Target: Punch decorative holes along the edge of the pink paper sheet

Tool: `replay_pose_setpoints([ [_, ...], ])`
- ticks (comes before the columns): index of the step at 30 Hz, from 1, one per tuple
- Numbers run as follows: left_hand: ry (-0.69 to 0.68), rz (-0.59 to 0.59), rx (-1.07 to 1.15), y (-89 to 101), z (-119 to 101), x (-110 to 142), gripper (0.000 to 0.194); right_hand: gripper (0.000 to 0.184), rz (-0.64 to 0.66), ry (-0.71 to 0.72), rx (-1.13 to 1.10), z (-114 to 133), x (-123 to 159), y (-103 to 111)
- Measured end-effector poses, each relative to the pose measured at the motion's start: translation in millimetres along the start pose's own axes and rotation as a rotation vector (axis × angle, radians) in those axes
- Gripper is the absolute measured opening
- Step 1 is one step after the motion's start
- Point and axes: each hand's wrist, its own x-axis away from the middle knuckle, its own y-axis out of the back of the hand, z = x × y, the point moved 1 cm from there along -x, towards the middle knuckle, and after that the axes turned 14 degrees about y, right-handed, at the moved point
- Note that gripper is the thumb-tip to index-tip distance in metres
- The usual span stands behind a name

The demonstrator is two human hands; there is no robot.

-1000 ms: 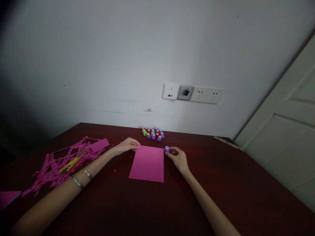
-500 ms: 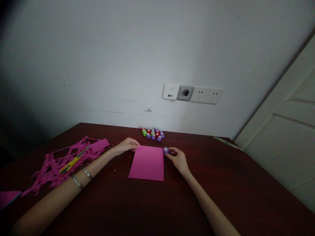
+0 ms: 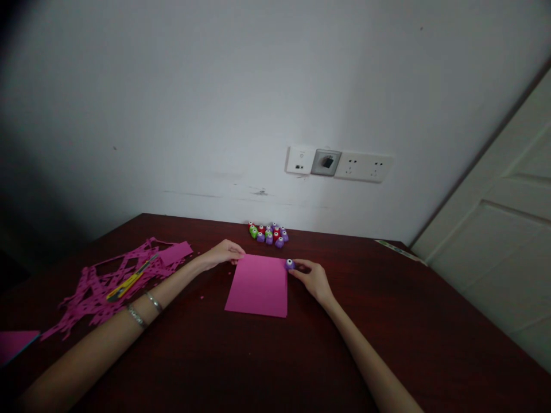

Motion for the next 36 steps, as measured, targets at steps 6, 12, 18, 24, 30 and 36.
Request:
replay_pose_setpoints([
  [6, -0.003, -0.023, -0.025, 0.5, 3.2, -2.9, 0.018, 0.033, 0.007, -0.002, 0.007, 1.2, -0.9, 2.0],
  [12, 0.001, -0.033, -0.024, 0.2, 5.9, -7.5, 0.015, 0.034, 0.030, 0.010, -0.003, 2.2, -0.2, 0.6],
  [18, -0.004, -0.027, -0.026, 0.6, 3.6, -5.5, 0.016, 0.034, 0.036, 0.015, 0.015, 3.9, -0.3, 2.4],
  [24, -0.015, -0.017, -0.012, 0.3, -1.4, -1.0, 0.017, 0.034, 0.030, 0.023, 0.036, 4.8, -1.0, 5.2],
  [30, -0.010, -0.009, -0.007, 0.9, -0.5, -2.1, 0.018, 0.034, 0.029, 0.028, 0.031, 4.0, -1.0, 5.3],
  [36, -0.016, -0.002, -0.004, 0.6, -1.2, -0.8, 0.018, 0.034, 0.019, 0.028, 0.022, 4.9, -1.2, 5.7],
])
